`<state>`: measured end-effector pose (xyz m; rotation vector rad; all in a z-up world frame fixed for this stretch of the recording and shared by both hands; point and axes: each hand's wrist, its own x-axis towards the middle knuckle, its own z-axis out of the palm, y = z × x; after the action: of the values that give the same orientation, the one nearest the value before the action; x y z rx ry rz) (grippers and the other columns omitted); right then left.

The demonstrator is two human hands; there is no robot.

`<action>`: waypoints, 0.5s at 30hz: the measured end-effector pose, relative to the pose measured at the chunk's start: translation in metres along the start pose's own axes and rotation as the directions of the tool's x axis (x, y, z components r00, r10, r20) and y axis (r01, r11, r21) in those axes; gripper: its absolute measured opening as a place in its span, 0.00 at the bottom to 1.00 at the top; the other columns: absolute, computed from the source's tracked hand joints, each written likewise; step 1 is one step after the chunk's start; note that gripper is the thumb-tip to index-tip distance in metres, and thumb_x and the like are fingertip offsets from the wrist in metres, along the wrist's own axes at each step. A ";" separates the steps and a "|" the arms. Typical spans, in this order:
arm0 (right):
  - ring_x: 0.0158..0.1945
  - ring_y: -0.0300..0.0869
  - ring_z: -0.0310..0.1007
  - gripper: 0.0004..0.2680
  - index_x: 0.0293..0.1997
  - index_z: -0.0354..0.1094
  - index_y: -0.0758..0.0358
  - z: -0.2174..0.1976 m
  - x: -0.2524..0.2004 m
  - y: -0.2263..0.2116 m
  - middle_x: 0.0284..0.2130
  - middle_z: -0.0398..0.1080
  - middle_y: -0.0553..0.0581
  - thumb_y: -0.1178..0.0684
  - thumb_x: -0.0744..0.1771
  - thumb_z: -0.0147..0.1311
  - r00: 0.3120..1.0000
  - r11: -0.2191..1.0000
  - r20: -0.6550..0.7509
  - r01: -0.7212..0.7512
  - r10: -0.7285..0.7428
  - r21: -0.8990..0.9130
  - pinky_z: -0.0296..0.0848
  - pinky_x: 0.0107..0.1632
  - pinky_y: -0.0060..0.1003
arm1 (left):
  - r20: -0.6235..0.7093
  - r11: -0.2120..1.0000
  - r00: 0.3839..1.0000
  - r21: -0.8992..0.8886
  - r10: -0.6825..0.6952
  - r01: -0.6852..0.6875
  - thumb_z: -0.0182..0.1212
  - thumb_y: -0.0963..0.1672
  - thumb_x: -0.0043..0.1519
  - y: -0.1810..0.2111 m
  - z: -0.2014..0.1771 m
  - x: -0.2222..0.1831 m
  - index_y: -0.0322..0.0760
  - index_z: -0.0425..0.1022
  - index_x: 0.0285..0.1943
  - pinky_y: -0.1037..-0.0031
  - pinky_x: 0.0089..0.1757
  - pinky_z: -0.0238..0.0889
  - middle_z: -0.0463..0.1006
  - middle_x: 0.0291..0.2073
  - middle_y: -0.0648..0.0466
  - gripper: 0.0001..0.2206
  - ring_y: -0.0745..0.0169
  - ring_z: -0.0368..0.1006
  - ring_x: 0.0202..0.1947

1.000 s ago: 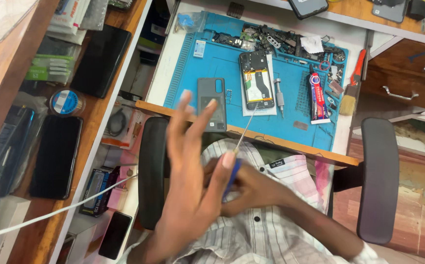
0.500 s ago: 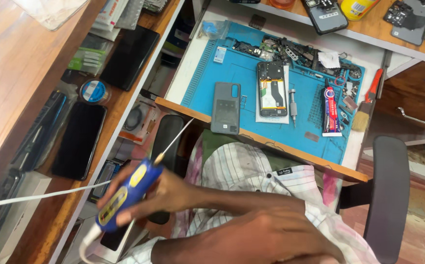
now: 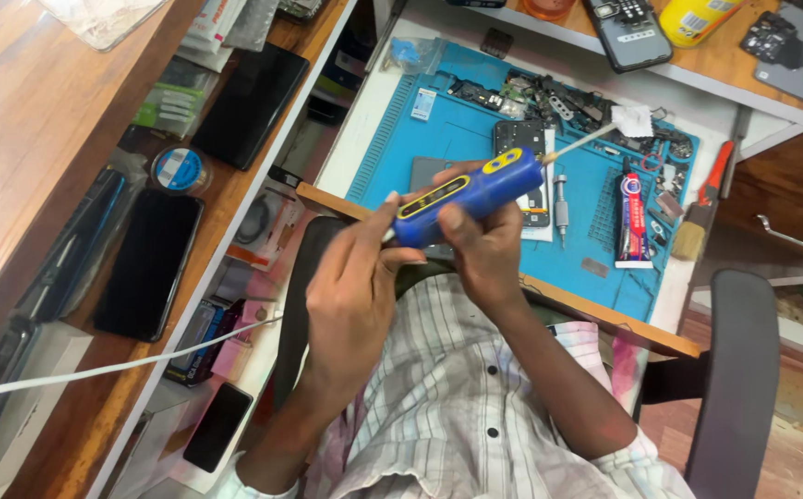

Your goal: The person uses a hot air gun to heat the back cover of a smartphone, then applies adhesive from a tube along the edges of the cover. The person then aligns and presses the back cover onto the phone chassis to secure it.

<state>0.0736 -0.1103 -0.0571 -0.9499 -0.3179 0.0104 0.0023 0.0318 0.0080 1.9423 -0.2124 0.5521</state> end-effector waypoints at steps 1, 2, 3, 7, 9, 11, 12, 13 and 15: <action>0.48 0.53 0.79 0.17 0.58 0.59 0.68 -0.001 0.001 0.000 0.46 0.73 0.67 0.49 0.70 0.63 1.000 0.999 -0.017 -0.008 0.009 0.043 0.82 0.49 0.44 | -0.009 0.995 1.000 0.093 0.027 -0.026 0.59 0.37 0.68 -0.005 -0.001 -0.003 0.29 0.72 0.65 0.73 0.43 0.78 0.78 0.48 0.47 0.15 0.57 0.82 0.41; 0.42 0.53 0.80 0.17 0.57 0.59 0.68 -0.003 0.002 -0.001 0.43 0.74 0.68 0.48 0.70 0.61 0.999 0.996 -0.036 -0.015 0.018 0.084 0.82 0.41 0.43 | -0.014 0.982 0.998 0.182 0.054 -0.051 0.59 0.35 0.67 -0.011 -0.003 -0.005 0.29 0.74 0.63 0.71 0.41 0.76 0.79 0.44 0.48 0.15 0.56 0.81 0.39; 0.37 0.52 0.81 0.17 0.55 0.59 0.67 -0.004 0.006 -0.001 0.40 0.75 0.68 0.47 0.70 0.60 0.998 0.992 -0.053 -0.021 0.028 0.124 0.81 0.34 0.42 | -0.016 0.960 0.997 0.269 0.082 -0.075 0.59 0.34 0.65 -0.016 -0.006 -0.007 0.28 0.76 0.62 0.70 0.40 0.74 0.81 0.40 0.50 0.15 0.56 0.81 0.37; 0.30 0.46 0.76 0.19 0.55 0.60 0.67 -0.035 0.037 -0.027 0.36 0.72 0.62 0.39 0.70 0.57 0.954 0.995 -0.286 0.070 -0.090 -0.078 0.74 0.28 0.38 | -0.009 0.879 1.000 0.477 -0.018 0.021 0.58 0.38 0.68 -0.038 -0.043 -0.006 0.31 0.78 0.52 0.66 0.40 0.75 0.82 0.40 0.44 0.07 0.51 0.81 0.39; 0.33 0.42 0.73 0.19 0.57 0.62 0.66 -0.039 0.050 -0.039 0.37 0.69 0.56 0.40 0.69 0.59 0.948 0.907 -0.273 0.036 -0.163 -0.420 0.70 0.28 0.36 | 0.047 0.796 0.988 0.599 -0.149 0.092 0.55 0.39 0.70 -0.038 -0.067 -0.004 0.31 0.80 0.51 0.61 0.41 0.74 0.82 0.43 0.41 0.08 0.47 0.80 0.40; 0.35 0.42 0.73 0.19 0.56 0.65 0.66 -0.029 0.058 -0.051 0.36 0.70 0.57 0.38 0.70 0.58 0.993 0.764 -0.092 -0.006 -0.070 -0.645 0.73 0.35 0.36 | 0.012 0.657 0.943 0.720 -0.334 0.223 0.56 0.43 0.67 -0.029 -0.083 0.001 0.29 0.79 0.49 0.55 0.39 0.72 0.82 0.39 0.39 0.10 0.41 0.80 0.38; 0.36 0.41 0.73 0.18 0.55 0.67 0.65 -0.022 0.063 -0.061 0.36 0.71 0.58 0.38 0.71 0.57 1.000 0.669 -0.010 -0.005 -0.004 -0.743 0.75 0.39 0.36 | -0.019 0.572 0.908 0.770 -0.419 0.281 0.57 0.45 0.66 -0.023 -0.092 0.002 0.28 0.78 0.48 0.53 0.38 0.71 0.81 0.37 0.38 0.12 0.38 0.79 0.37; 0.38 0.41 0.76 0.20 0.57 0.65 0.66 -0.011 0.070 -0.068 0.36 0.73 0.56 0.37 0.71 0.56 0.990 0.611 0.142 0.124 -0.019 -0.782 0.76 0.42 0.36 | -0.038 0.507 0.858 0.792 -0.513 0.339 0.57 0.43 0.66 -0.016 -0.100 0.004 0.29 0.78 0.48 0.51 0.38 0.71 0.81 0.36 0.37 0.10 0.36 0.79 0.38; 0.36 0.42 0.79 0.20 0.56 0.64 0.67 0.020 0.091 -0.071 0.34 0.75 0.56 0.37 0.70 0.56 0.939 0.459 0.343 0.300 0.012 -0.836 0.76 0.42 0.39 | -0.103 0.353 0.729 0.823 -0.677 0.445 0.55 0.39 0.65 -0.005 -0.114 0.004 0.30 0.77 0.49 0.49 0.40 0.71 0.81 0.36 0.35 0.08 0.32 0.79 0.40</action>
<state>0.1454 -0.1227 0.0337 -1.9967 -0.7389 -0.1949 -0.0242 0.1369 0.0444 2.7875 0.7117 -0.1696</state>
